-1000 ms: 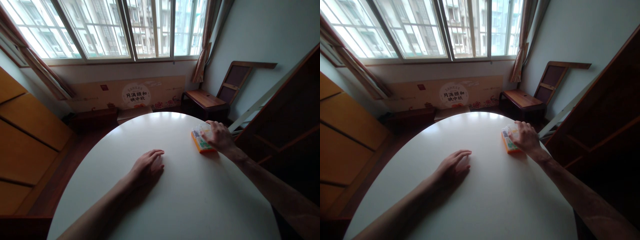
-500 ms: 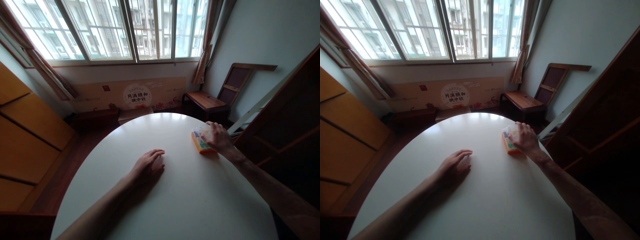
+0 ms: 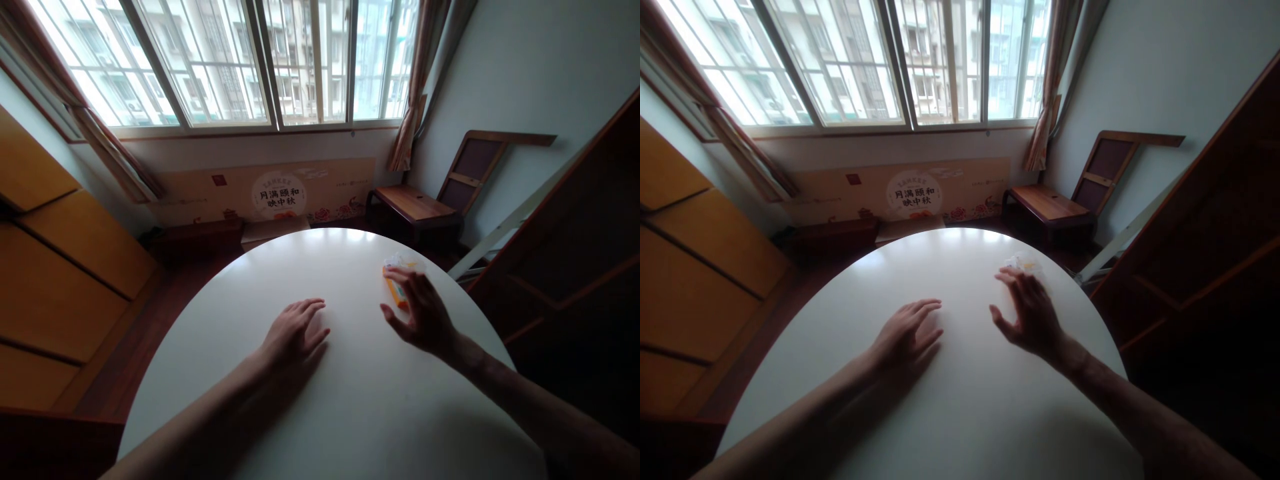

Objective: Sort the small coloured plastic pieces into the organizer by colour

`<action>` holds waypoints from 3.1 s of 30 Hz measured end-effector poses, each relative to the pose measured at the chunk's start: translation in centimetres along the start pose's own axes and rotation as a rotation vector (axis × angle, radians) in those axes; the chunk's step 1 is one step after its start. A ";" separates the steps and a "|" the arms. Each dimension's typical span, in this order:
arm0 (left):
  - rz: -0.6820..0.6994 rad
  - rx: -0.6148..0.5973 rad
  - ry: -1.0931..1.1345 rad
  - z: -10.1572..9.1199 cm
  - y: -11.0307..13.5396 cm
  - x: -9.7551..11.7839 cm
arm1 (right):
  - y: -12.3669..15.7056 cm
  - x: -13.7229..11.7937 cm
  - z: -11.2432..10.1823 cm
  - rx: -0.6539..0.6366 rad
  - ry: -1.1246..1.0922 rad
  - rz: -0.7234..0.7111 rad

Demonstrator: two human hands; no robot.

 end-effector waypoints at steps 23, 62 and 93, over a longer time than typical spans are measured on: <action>-0.024 -0.204 -0.026 4.2 2.3 0.8 | 4.2 -1.5 12.3 -0.612 -0.078 0.063; -0.081 -0.004 0.110 0.6 2.2 0.6 | -4.0 11.3 1.5 0.005 0.238 0.260; -0.433 0.171 1.116 2.3 3.5 -2.7 | 0.6 -10.1 9.9 -0.120 -0.347 -0.427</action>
Point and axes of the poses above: each hand's wrist, its own y-axis away from the middle knuckle, its own z-axis out of the palm, x = y × z, the point moved 9 cm from there along -y, towards the middle knuckle, and after that the axes turned 7 degrees about z, right-handed, at the moved point
